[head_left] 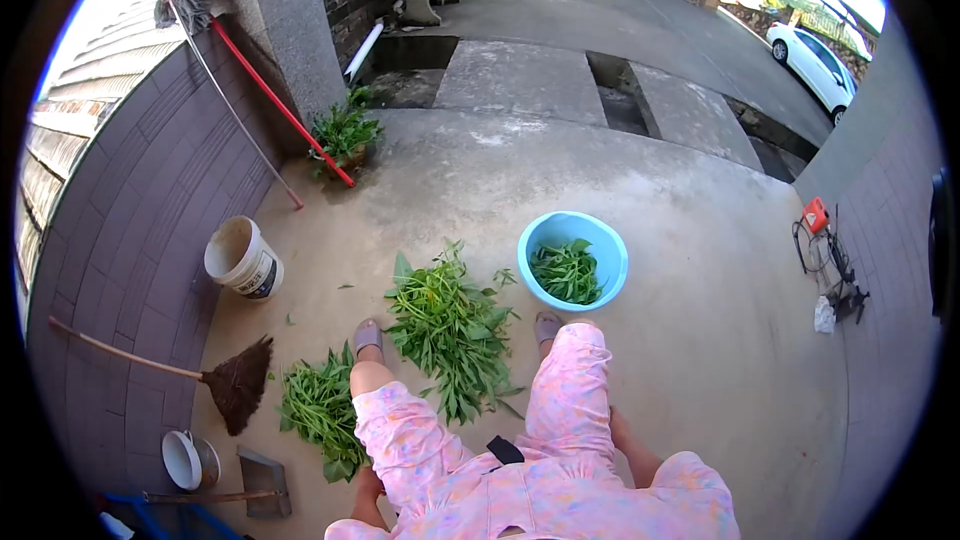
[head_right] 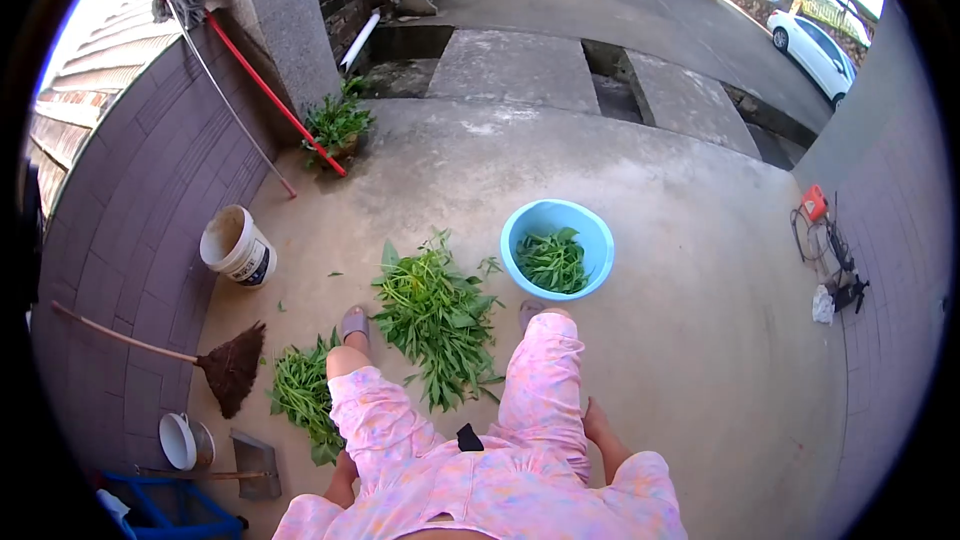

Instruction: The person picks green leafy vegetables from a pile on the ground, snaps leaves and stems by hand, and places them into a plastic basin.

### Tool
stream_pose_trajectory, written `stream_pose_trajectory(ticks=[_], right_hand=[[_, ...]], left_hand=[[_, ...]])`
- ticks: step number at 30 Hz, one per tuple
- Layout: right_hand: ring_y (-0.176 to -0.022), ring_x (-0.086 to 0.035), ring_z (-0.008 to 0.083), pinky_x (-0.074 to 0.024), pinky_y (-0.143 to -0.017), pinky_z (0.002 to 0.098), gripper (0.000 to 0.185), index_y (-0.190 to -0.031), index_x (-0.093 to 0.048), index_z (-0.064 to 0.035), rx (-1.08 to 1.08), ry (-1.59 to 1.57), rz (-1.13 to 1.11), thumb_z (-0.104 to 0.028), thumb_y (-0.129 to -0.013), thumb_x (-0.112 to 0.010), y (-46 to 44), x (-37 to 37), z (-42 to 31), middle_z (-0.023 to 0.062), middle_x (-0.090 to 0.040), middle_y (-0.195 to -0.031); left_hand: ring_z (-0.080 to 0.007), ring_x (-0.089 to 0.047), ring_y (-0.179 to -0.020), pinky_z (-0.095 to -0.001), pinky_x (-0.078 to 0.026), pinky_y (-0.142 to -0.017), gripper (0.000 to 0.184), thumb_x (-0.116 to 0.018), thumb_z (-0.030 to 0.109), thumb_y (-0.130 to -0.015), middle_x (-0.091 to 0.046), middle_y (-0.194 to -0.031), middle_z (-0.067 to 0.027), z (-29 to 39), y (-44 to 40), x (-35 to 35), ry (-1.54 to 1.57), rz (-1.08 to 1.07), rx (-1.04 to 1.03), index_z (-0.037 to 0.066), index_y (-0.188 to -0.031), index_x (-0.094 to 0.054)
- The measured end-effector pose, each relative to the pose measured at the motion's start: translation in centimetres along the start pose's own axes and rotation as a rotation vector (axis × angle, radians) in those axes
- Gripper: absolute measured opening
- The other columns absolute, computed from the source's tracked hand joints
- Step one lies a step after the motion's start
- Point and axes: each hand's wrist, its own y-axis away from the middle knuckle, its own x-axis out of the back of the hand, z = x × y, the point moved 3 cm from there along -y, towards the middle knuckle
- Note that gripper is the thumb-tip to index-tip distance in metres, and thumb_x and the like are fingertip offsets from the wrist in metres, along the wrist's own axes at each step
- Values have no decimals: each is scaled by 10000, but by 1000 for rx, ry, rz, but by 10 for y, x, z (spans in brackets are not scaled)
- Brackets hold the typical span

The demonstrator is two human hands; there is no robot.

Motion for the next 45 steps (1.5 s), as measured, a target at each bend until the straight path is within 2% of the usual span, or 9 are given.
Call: stream_pose_trajectory(ticks=[2,5,9,11,27,34,36,40,45], right_hand=[[-1031,-450,347,-362,-860,434,570,-1232,-313,-38,-35,100,76,-277,-756,-518,25,29,-31,212,-437,-1152],[-1242,-157,282,-46,-952,586,609,-1299,-187,-289,419,1315,-216,-303,-772,-493,35,34,5,92,-148,-1360],[-1249,-136,299,-34,-953,596,573,-1285,-164,-363,607,1570,-392,-359,-788,-450,20,69,62,25,-122,-1374],[-1265,-85,275,-21,-932,633,537,-1271,-148,-409,289,1737,-287,-376,-802,-406,23,89,69,-33,-73,-1382],[-1151,-169,249,-122,-807,621,424,-1155,-236,-262,-72,858,-389,-253,-788,-449,14,52,-12,47,-156,-1244],[-1030,-322,225,-248,-773,521,277,-1008,-367,-193,-191,513,-444,-219,-757,-482,-119,44,-176,83,-321,-1100],[-995,-366,219,-285,-763,493,237,-966,-405,-174,-209,499,-458,-209,-748,-491,-128,44,-205,93,-369,-1059],[-926,-453,205,-357,-744,435,164,-881,-480,-134,-241,462,-465,-190,-730,-510,-126,52,-235,114,-464,-977],[-887,-534,198,-425,-746,381,167,-841,-553,-104,-286,414,-489,-179,-692,-559,-143,35,-232,130,-555,-925]], left_hand=[[-237,-572,-458,-336,-445,-367,167,-586,65,-676,-572,-606,-166,-6,-16,1,5,9,81,-54,-793,-570],[-235,-562,-435,-335,-431,-357,157,-581,92,-682,-567,-587,-162,15,-11,13,-25,159,-122,-57,-735,-579],[-259,-593,-567,-359,-463,-504,168,-583,119,-663,-595,-656,-173,-32,-76,10,-161,447,-86,-30,-738,-606],[-287,-599,-717,-360,-461,-627,179,-588,139,-646,-602,-741,-186,10,-41,23,-138,467,27,13,-768,-626],[-372,-555,-635,-396,-463,-552,305,-485,6,-623,-572,-782,-236,-54,-89,23,-84,767,-110,-23,-918,-561],[-227,-468,-593,-324,-415,-418,705,-425,15,-707,-459,-1008,-128,-81,36,111,1087,671,341,178,-1306,-91],[-228,-474,-647,-326,-408,-490,531,-396,65,-741,-490,-1007,-129,-68,35,109,946,915,409,134,-1239,-226],[-265,-480,-879,-361,-381,-742,303,-307,179,-808,-509,-1040,-148,168,-293,13,-194,501,-434,60,-1053,-442],[-296,-482,-981,-386,-368,-861,378,-256,241,-845,-519,-1043,-160,179,-352,-3,-579,477,-525,26,-955,-548]])
